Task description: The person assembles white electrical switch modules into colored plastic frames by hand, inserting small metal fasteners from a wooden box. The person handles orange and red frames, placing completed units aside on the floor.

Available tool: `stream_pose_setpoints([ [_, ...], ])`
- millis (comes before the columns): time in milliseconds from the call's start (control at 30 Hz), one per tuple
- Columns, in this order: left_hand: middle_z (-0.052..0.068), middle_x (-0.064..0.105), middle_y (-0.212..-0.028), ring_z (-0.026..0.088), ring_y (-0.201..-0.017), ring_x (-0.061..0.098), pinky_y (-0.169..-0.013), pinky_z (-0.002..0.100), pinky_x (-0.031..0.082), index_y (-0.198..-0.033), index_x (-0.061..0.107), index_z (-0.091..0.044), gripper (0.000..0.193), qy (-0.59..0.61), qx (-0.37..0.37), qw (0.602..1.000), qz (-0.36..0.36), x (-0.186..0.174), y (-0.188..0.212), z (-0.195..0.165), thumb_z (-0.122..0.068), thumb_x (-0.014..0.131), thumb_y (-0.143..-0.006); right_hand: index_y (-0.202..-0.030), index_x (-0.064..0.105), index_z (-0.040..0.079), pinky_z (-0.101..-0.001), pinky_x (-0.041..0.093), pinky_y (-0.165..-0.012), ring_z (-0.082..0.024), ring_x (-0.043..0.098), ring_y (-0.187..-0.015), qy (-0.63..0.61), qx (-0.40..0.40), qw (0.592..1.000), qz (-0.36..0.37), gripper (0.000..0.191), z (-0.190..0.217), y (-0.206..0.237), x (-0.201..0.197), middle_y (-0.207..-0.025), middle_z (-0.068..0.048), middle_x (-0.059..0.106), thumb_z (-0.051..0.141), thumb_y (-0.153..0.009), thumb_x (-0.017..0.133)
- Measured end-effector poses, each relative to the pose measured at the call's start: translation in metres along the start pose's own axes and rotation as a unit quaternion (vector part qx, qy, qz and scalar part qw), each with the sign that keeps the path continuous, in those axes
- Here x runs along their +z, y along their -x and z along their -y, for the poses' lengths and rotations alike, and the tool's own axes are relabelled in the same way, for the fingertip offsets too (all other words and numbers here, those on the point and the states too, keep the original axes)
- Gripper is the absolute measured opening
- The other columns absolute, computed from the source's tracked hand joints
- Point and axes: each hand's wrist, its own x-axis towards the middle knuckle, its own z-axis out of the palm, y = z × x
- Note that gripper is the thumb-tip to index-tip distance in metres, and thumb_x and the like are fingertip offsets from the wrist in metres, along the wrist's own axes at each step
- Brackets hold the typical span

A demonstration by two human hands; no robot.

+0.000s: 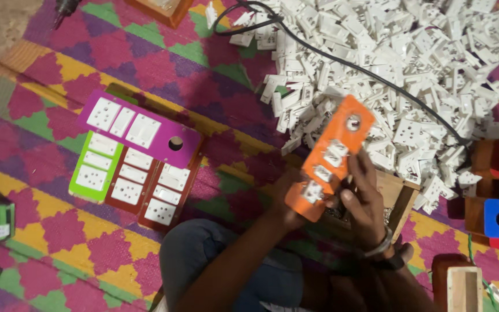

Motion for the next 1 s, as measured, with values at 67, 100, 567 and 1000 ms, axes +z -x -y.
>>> stream_pose_setpoints([
  [67, 0.022, 0.060, -0.138, 0.028, -0.114, 0.065, -0.077, 0.042, 0.050, -0.146, 0.047, 0.002, 0.065, -0.049, 0.020, 0.998, -0.021, 0.002, 0.001, -0.003, -0.029, 0.057, -0.090, -0.125, 0.065, 0.002, -0.0414, 0.057, -0.095, -0.029, 0.058, -0.127, 0.016, 0.016, 0.999, -0.027, 0.026, -0.003, 0.004, -0.018, -0.154, -0.018, 0.048, 0.016, -0.104, 0.058],
  [100, 0.022, 0.060, -0.140, 0.026, -0.117, 0.066, -0.074, 0.040, 0.049, -0.146, 0.047, 0.001, 0.068, -0.075, 0.036, 0.996, -0.036, 0.003, 0.003, -0.006, -0.029, 0.057, -0.086, -0.112, 0.074, 0.001, -0.0398, 0.063, -0.086, -0.026, 0.069, -0.117, 0.018, 0.027, 0.999, -0.035, 0.021, -0.005, 0.007, -0.028, -0.146, -0.017, 0.061, 0.015, -0.106, 0.059],
  [567, 0.019, 0.066, -0.127, 0.025, -0.084, 0.066, -0.076, 0.035, 0.053, -0.144, 0.051, 0.008, 0.064, -0.193, 0.016, 0.979, -0.061, -0.001, 0.006, -0.003, -0.029, 0.056, -0.091, -0.103, 0.077, 0.014, -0.0491, 0.058, -0.070, -0.039, 0.072, -0.081, 0.551, 0.103, 0.828, 0.002, 0.025, -0.046, 0.052, -0.070, -0.096, -0.015, 0.076, 0.029, -0.083, 0.075],
  [1000, 0.014, 0.066, -0.120, 0.025, -0.100, 0.066, -0.089, 0.042, 0.057, -0.136, 0.057, 0.006, 0.051, -0.143, -0.016, 0.988, -0.048, -0.044, -0.003, 0.012, -0.022, 0.058, -0.094, -0.108, 0.073, -0.005, -0.0268, 0.048, -0.057, -0.012, 0.061, -0.072, -0.104, 0.198, 0.968, -0.115, 0.015, 0.008, -0.025, -0.027, -0.090, -0.007, 0.071, 0.006, -0.098, 0.069],
])
